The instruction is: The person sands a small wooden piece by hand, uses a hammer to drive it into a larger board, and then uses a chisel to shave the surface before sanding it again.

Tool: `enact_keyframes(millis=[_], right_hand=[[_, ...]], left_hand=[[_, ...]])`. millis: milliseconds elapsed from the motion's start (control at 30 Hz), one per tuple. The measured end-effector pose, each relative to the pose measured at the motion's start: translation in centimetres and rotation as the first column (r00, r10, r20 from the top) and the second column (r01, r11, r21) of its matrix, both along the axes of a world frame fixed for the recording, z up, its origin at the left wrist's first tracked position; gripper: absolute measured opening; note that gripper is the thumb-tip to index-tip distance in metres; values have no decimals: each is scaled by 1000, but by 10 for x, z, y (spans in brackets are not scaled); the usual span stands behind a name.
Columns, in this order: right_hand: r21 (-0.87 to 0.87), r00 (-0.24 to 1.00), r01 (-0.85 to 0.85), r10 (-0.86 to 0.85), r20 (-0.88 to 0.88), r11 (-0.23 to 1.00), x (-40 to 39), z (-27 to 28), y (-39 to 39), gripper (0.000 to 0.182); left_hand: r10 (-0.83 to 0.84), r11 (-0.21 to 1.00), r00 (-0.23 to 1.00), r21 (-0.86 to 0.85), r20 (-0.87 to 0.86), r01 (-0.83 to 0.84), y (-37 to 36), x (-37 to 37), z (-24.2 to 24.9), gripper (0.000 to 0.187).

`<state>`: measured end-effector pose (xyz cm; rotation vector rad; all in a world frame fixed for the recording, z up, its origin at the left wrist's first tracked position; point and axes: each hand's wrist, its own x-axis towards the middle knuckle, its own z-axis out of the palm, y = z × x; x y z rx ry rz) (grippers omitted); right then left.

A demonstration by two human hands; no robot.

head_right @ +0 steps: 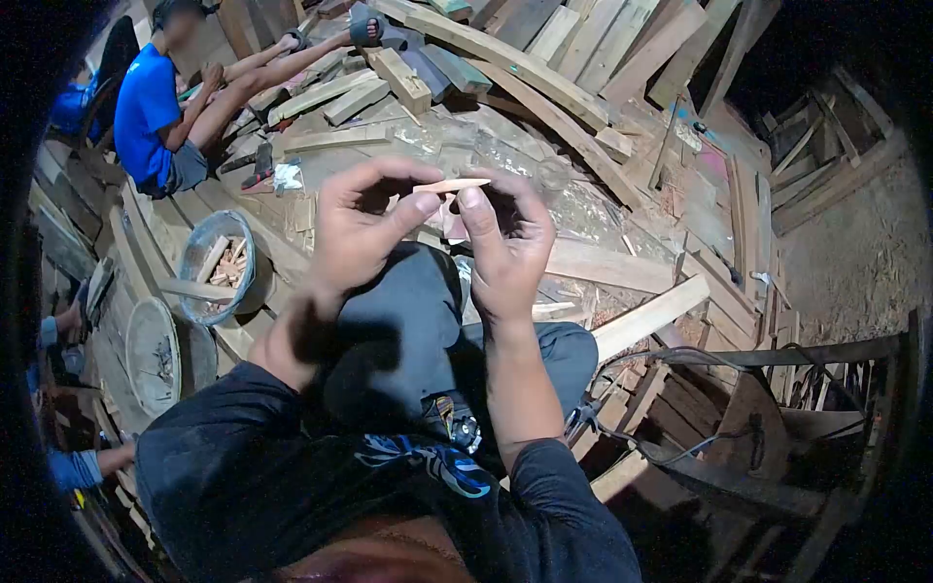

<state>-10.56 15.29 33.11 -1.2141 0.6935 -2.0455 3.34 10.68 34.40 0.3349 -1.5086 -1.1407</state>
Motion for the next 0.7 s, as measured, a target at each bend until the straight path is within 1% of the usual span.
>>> enact_keyframes(millis=[33,100,133,167,200,233,300,400,467,500,600,700], right_hand=[[-12,1000,0,0,-3,1000,0,0,0,21],[16,998,60,-60,-5,998,0,-2,-1,20],[28,996,92,-92,-7,995,-1,-3,0,20],[1,998,56,-56,-16,998,-3,-3,3,24],[-21,992,122,-122,-20,992,0,0,3,24],[-44,982,187,-188,-22,981,5,4,3,25],[-97,940,333,-338,-45,938,8,3,0,27],[-192,923,352,-374,-93,916,8,-6,-1,25],[-184,923,354,-375,-91,917,10,-8,-2,22],[-183,922,354,-375,-95,917,10,-9,-2,22],[-163,932,329,-347,-105,930,10,-10,-3,20],[-106,946,299,-309,-99,948,10,-17,-3,17]], left_hand=[[15,1000,1000,3,25,-15,1,1,2,19],[69,998,994,-4,85,-68,0,4,3,18],[55,998,995,-2,82,-55,1,5,3,18],[42,999,996,-1,80,-42,3,5,5,19],[28,1000,997,0,77,-28,4,5,5,19],[59,996,996,-78,69,-53,1,4,1,19],[57,994,996,-101,66,-50,2,5,2,20],[70,985,996,-160,51,-61,2,5,2,19],[75,982,997,-176,37,-67,2,5,1,18],[96,978,995,-191,28,-88,1,4,1,15],[144,969,989,-198,-35,-148,-1,2,-2,14],[235,940,970,-265,56,-213,-1,7,-1,18]])
